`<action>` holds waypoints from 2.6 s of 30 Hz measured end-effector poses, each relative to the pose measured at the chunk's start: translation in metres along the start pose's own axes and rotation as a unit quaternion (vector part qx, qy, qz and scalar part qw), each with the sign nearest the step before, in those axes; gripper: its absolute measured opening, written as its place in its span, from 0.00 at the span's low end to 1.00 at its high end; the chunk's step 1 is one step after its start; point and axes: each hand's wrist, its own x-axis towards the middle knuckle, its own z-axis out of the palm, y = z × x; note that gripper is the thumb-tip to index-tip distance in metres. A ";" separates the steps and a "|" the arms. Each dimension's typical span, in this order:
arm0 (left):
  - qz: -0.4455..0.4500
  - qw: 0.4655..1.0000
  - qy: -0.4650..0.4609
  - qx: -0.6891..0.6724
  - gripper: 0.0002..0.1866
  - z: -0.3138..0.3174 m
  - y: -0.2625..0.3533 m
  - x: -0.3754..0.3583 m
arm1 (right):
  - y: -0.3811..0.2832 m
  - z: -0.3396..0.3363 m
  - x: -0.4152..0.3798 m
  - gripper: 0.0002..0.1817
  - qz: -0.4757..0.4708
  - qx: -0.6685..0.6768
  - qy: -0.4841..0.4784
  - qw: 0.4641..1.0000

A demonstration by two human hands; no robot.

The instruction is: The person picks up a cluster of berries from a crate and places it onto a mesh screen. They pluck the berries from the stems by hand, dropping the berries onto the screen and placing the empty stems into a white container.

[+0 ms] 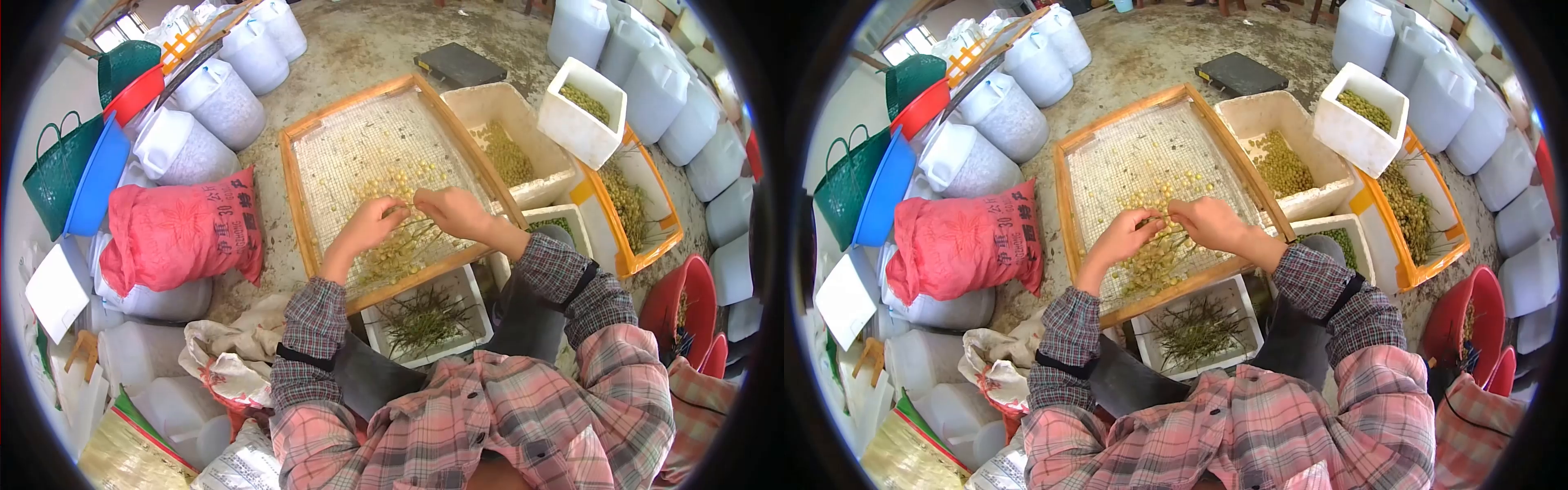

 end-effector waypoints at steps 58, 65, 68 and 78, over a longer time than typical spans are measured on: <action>-0.145 0.802 0.088 -0.573 0.25 -0.004 -0.034 -0.018 | -0.040 0.019 -0.008 0.11 0.022 0.121 -0.076 0.989; -0.174 0.776 0.143 -0.590 0.26 0.000 -0.025 -0.018 | -0.029 0.033 0.044 0.13 -0.089 0.069 -0.043 0.993; -0.178 0.779 0.105 -0.591 0.28 0.002 -0.038 -0.014 | -0.025 0.037 0.048 0.15 -0.093 0.072 -0.069 0.991; -0.162 0.823 0.075 -0.539 0.29 0.011 -0.014 -0.015 | -0.020 0.040 0.051 0.08 0.038 0.120 -0.138 0.982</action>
